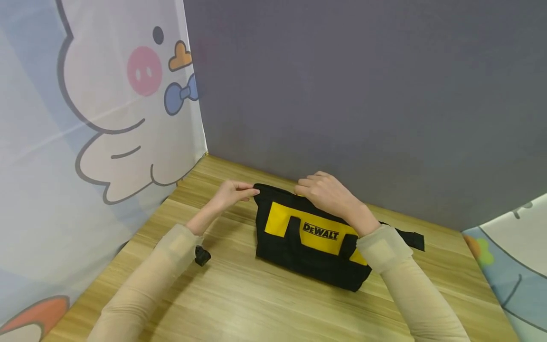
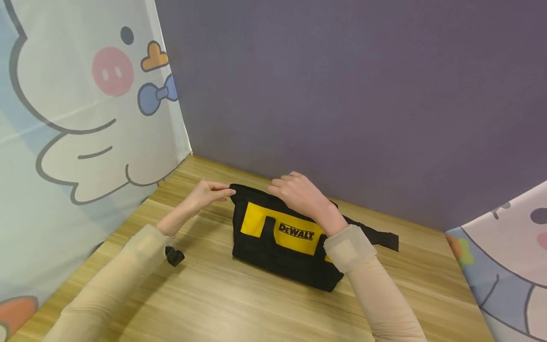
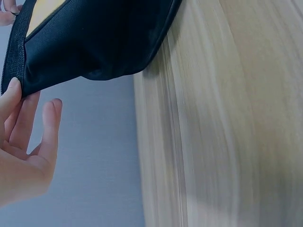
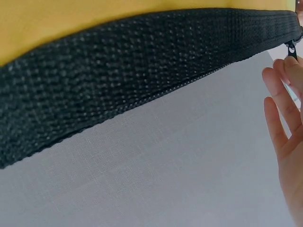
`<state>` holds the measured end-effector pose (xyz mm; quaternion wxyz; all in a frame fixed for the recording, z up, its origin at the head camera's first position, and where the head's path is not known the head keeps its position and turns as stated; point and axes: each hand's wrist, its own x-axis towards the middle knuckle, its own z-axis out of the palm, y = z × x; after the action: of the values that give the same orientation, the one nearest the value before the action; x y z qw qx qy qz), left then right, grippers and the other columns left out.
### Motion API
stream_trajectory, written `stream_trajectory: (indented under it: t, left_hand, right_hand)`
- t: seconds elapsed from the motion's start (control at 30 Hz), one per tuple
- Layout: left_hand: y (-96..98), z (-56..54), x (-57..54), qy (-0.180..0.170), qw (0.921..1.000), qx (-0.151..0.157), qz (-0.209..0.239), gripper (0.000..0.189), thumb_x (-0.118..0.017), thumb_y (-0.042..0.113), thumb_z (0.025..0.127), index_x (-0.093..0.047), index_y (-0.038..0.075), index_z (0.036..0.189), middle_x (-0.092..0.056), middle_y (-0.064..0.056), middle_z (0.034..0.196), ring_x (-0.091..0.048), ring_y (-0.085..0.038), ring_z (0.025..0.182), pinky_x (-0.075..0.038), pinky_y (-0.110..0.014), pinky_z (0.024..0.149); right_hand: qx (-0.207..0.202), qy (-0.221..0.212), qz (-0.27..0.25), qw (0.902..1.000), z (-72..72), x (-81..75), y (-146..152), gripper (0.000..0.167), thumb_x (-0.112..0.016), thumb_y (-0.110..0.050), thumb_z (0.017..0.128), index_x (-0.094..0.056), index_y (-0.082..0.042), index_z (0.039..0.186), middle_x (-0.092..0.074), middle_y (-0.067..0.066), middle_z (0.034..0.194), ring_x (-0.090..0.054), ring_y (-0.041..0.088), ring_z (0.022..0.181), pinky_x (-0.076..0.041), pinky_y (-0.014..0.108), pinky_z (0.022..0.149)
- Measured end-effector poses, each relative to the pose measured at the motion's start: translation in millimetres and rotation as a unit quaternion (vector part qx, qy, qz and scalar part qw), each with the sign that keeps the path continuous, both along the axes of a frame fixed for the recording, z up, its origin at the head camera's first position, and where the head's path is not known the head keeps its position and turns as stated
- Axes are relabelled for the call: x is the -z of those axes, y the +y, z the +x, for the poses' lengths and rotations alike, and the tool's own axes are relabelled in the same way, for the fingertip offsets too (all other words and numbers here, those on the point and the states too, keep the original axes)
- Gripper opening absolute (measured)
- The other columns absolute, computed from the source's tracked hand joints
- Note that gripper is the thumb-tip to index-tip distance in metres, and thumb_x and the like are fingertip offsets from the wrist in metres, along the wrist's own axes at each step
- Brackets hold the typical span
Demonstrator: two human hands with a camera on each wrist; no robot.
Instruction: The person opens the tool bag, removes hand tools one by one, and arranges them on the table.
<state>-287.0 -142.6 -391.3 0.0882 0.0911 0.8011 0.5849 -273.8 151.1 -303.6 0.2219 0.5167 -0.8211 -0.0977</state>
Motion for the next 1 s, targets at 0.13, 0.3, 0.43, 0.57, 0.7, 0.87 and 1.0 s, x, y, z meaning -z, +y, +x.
stream_trajectory:
  t: [0.13,0.3,0.43,0.57,0.7,0.87,1.0]
  left_hand:
    - [-0.2,0.2,0.7,0.004,1.0000,0.004,-0.002,0.050,-0.070,0.032,0.093,-0.062,0.003,0.133,-0.054,-0.014,0.146,-0.065,-0.040,0.116,-0.050,-0.045,0.103]
    - [-3.4,1.3,1.7,0.003,1.0000,-0.002,-0.007,0.051,-0.069,0.032,0.094,-0.061,0.003,0.134,-0.054,-0.014,0.146,-0.065,-0.041,0.115,-0.050,-0.046,0.104]
    - [-2.2,0.1,1.9,0.010,0.9999,0.002,-0.009,0.052,-0.069,0.034,0.093,-0.060,0.003,0.134,-0.055,-0.016,0.145,-0.065,-0.039,0.116,-0.051,-0.046,0.103]
    - [0.5,-0.4,0.6,0.013,0.9999,0.005,0.000,0.049,-0.069,0.031,0.094,-0.062,0.001,0.132,-0.055,-0.018,0.144,-0.065,-0.037,0.118,-0.052,-0.047,0.100]
    - [0.0,0.0,0.1,0.012,0.9999,0.004,0.003,0.047,-0.068,0.028,0.094,-0.062,0.000,0.132,-0.055,-0.018,0.144,-0.063,-0.037,0.120,-0.052,-0.048,0.100]
    - [2.8,-2.4,1.7,0.021,0.9997,0.009,0.006,0.046,-0.068,0.027,0.095,-0.062,-0.001,0.131,-0.055,-0.020,0.143,-0.061,-0.038,0.123,-0.053,-0.048,0.099]
    - [0.7,-2.0,3.6,0.028,0.9996,0.009,0.003,0.047,-0.068,0.028,0.095,-0.062,-0.002,0.131,-0.056,-0.021,0.142,-0.061,-0.038,0.122,-0.053,-0.047,0.098]
  right_hand:
    - [0.005,0.000,-0.001,1.0000,1.6,0.9,5.0,0.017,-0.064,-0.001,0.094,-0.071,-0.015,0.101,-0.071,-0.003,0.093,-0.067,0.016,0.083,-0.055,0.035,0.081]
    - [0.008,0.005,0.000,1.0000,4.3,2.3,9.6,0.017,-0.063,-0.001,0.094,-0.071,-0.015,0.100,-0.072,-0.003,0.093,-0.067,0.015,0.082,-0.055,0.034,0.080]
    - [0.011,0.011,0.003,0.9999,4.6,3.1,12.9,0.016,-0.062,-0.002,0.095,-0.071,-0.015,0.101,-0.072,-0.003,0.095,-0.068,0.015,0.083,-0.055,0.035,0.081]
    - [0.022,0.011,0.007,0.9997,5.0,2.8,18.2,0.018,-0.062,-0.002,0.095,-0.071,-0.015,0.103,-0.073,-0.003,0.097,-0.068,0.015,0.085,-0.055,0.035,0.083]
    - [0.028,0.011,0.008,0.9995,6.7,2.2,24.1,0.019,-0.062,0.000,0.094,-0.071,-0.015,0.103,-0.073,-0.002,0.097,-0.068,0.016,0.084,-0.055,0.036,0.083]
    - [0.023,0.021,0.008,0.9995,6.8,3.1,30.6,0.019,-0.062,0.000,0.095,-0.070,-0.015,0.103,-0.073,-0.002,0.099,-0.068,0.016,0.085,-0.055,0.036,0.083]
    - [0.025,0.023,0.009,0.9994,6.5,4.9,31.2,0.019,-0.061,0.000,0.095,-0.070,-0.015,0.103,-0.073,-0.003,0.100,-0.068,0.016,0.086,-0.055,0.035,0.084]
